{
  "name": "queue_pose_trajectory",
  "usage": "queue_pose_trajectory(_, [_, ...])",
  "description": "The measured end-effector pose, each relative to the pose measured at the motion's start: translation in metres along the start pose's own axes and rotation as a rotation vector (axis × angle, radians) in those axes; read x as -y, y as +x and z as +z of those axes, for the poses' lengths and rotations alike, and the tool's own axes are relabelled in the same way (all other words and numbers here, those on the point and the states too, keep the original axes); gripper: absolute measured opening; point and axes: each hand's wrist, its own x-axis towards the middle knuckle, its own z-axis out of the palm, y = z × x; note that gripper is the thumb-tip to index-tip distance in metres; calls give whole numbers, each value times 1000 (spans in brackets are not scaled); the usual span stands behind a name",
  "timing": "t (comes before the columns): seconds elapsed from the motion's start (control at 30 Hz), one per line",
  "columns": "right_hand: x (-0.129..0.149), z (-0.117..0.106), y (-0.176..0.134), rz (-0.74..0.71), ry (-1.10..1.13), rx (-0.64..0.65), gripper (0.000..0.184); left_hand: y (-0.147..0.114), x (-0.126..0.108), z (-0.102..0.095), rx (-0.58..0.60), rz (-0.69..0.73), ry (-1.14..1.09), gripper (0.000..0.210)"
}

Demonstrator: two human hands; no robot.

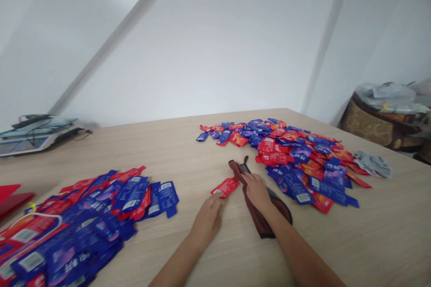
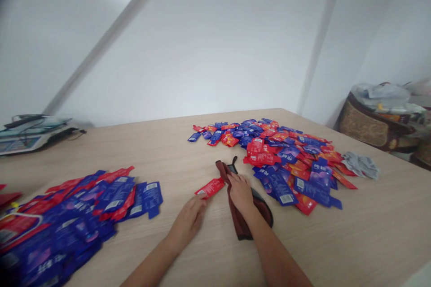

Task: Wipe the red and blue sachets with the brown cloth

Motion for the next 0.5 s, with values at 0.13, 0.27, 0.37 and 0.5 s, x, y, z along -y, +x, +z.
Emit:
queue_pose_trajectory(0.13, [1, 4, -3, -22, 61, -23, 53, 24, 7, 7, -27, -149, 141, 56])
queue_pose_trajectory(0.27, [-7, 2, 0, 4, 238, -107, 50, 43, 10, 7, 32, -267, 191, 43])
queue_pose_trajectory(0.37, [-10, -3, -1, 67, 403, -305, 47, 46, 5, 3, -94, -365, -10, 34])
queue_pose_trajectory(0.5, [19, -10, -16, -43, 439, -377, 46, 45, -1, 8, -182, -578, -390, 40])
